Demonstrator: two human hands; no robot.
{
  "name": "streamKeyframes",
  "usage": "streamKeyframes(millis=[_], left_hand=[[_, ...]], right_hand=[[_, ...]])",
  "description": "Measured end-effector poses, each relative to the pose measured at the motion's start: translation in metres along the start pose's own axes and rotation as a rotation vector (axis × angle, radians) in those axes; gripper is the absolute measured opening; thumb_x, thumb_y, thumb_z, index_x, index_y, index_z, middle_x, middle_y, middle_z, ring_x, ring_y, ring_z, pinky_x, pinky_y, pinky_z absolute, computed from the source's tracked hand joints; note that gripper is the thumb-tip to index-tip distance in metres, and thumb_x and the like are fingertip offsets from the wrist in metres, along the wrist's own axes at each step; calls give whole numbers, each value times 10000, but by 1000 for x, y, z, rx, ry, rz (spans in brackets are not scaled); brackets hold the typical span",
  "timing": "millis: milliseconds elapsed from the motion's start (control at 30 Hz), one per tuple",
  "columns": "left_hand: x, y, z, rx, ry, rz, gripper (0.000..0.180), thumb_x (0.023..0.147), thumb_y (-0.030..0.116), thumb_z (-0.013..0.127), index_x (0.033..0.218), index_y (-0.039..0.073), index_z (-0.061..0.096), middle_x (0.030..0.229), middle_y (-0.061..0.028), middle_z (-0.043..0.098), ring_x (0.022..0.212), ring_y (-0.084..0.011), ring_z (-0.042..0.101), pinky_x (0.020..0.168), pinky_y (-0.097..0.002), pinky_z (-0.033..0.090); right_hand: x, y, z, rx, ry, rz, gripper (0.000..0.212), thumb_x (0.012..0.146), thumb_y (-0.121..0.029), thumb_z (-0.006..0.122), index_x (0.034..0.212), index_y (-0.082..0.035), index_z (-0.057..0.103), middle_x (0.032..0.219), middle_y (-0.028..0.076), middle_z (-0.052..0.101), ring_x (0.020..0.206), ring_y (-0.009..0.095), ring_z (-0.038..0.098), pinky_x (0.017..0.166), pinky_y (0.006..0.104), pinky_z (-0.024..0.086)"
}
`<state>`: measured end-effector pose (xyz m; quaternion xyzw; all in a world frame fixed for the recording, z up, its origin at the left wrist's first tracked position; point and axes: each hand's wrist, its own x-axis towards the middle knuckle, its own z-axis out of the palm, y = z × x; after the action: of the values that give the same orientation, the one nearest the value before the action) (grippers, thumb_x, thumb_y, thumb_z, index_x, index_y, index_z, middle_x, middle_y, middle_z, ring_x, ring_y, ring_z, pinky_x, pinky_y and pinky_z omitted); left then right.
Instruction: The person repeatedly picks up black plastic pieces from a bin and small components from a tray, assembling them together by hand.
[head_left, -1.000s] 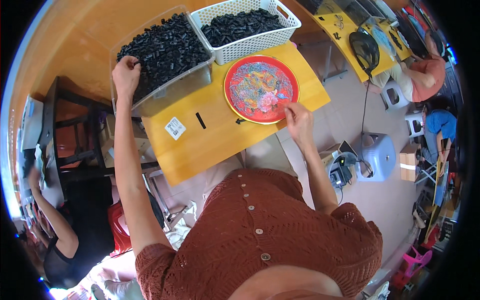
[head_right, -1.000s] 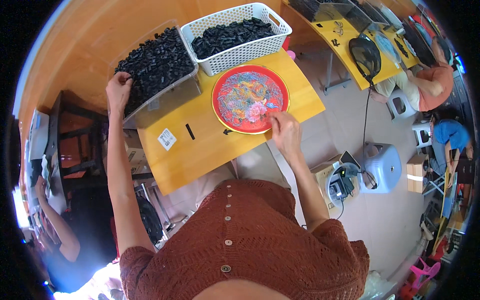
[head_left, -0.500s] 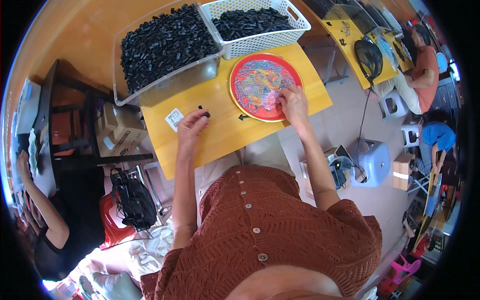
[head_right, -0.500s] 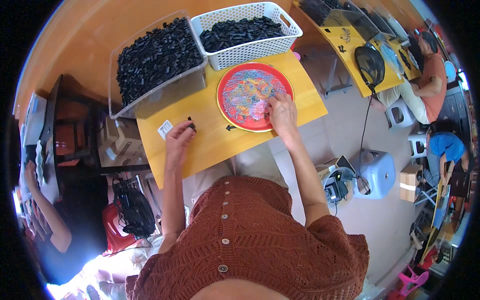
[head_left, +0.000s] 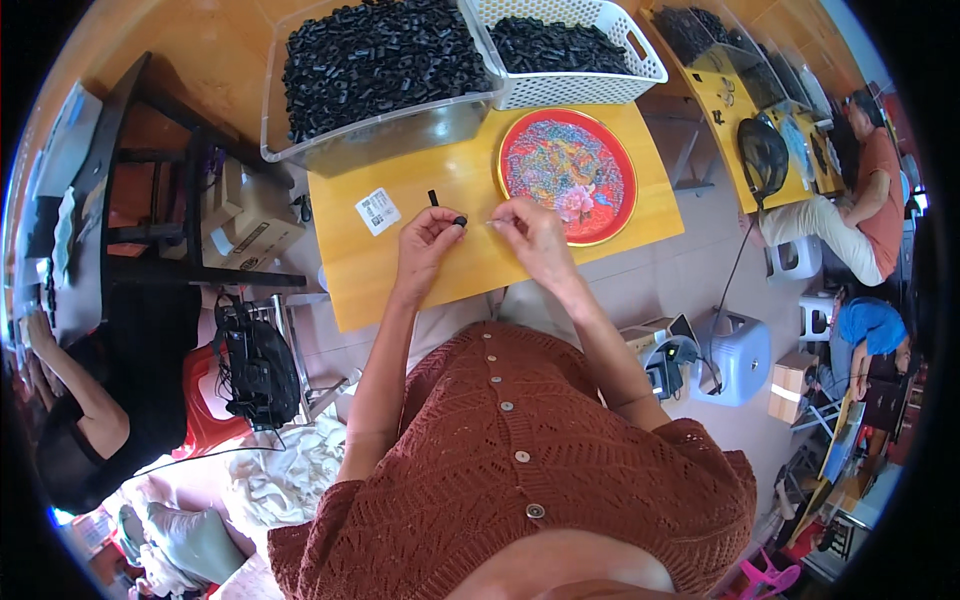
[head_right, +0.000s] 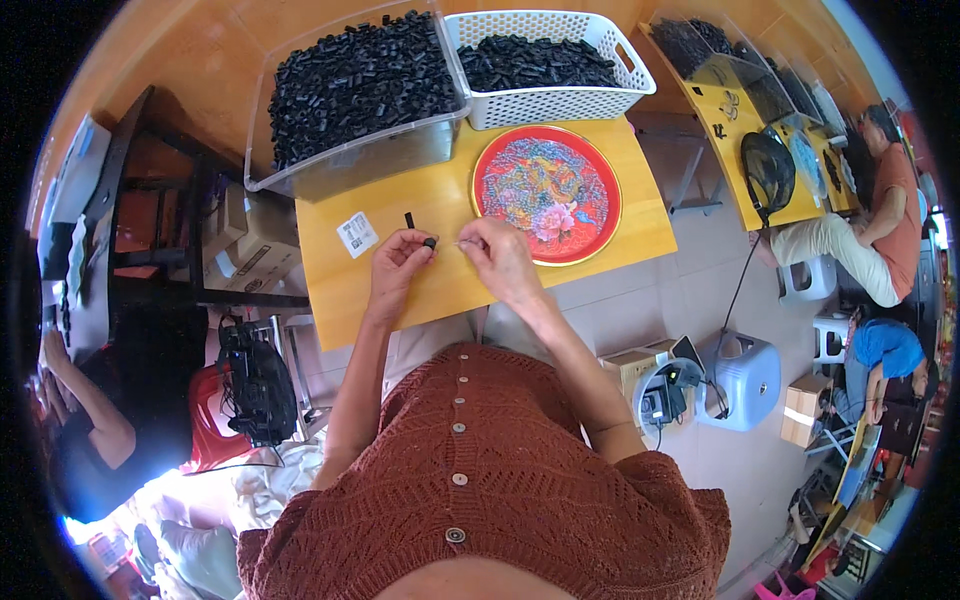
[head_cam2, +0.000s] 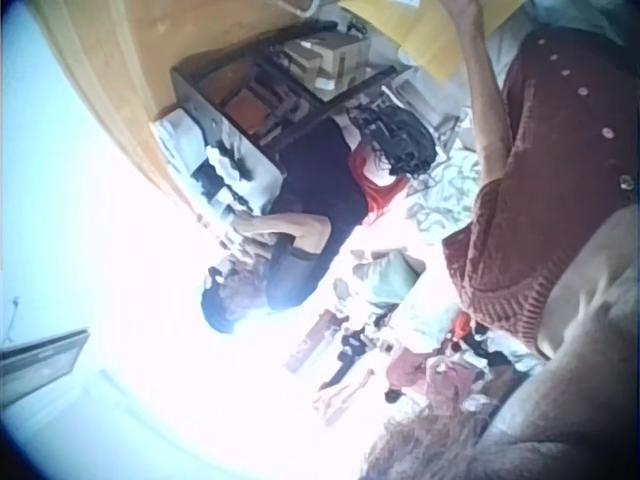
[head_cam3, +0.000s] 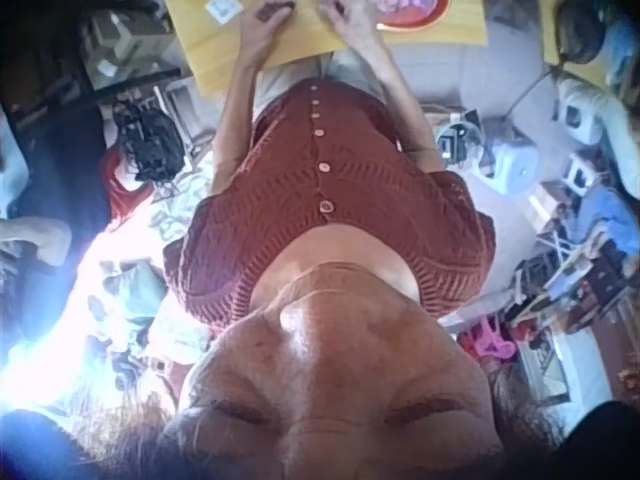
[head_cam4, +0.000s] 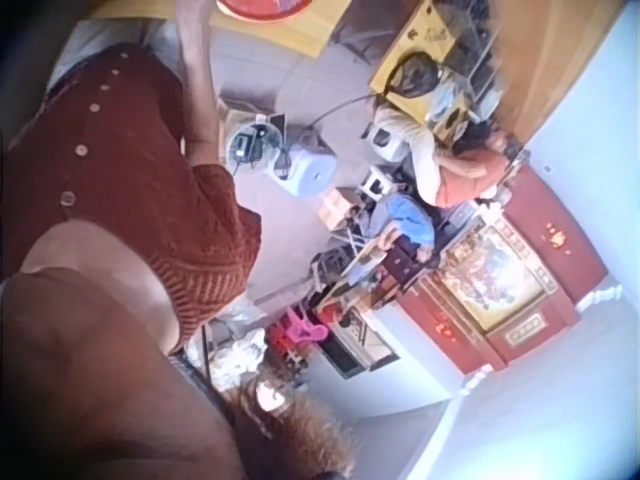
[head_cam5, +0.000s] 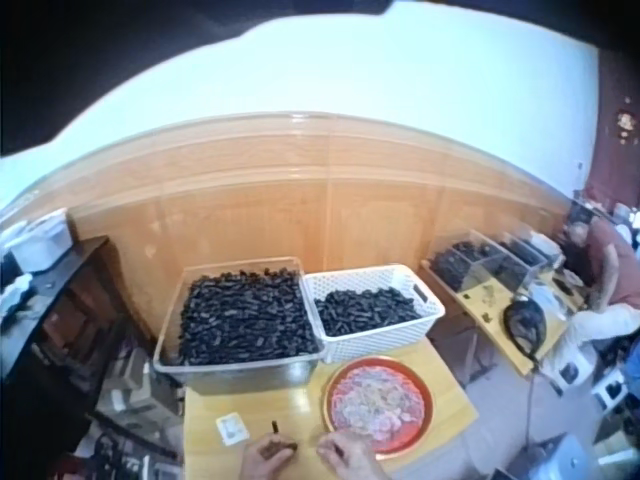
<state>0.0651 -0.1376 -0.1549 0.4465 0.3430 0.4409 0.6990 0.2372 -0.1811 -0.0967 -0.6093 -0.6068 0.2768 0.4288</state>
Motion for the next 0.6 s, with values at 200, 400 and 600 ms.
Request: streamKeyframes(millis=[200,400,600], left_hand=[[-3,8,5,-21,73,55,157,812,1,574,965,32,567,884,4,590,789,-60,530,737,-197,432],[-4,7,-5,-205,61,3,179,810,5,579,985,38,573,901,-4,575,802,-81,541,738,-212,441],[-4,12,-3,-389,18,-57,162,810,9,583,968,37,568,872,-18,577,783,-106,573,713,-220,465]], right_hand=[[-4,-4,21,42,-80,9,80,735,-2,621,802,2,578,713,105,561,664,214,574,583,327,451],[-4,-6,23,18,-30,1,69,728,-2,625,784,0,583,714,94,557,672,222,571,590,318,447],[2,-12,25,21,4,-47,72,721,-4,632,777,-3,587,705,86,552,661,207,565,553,312,445]])
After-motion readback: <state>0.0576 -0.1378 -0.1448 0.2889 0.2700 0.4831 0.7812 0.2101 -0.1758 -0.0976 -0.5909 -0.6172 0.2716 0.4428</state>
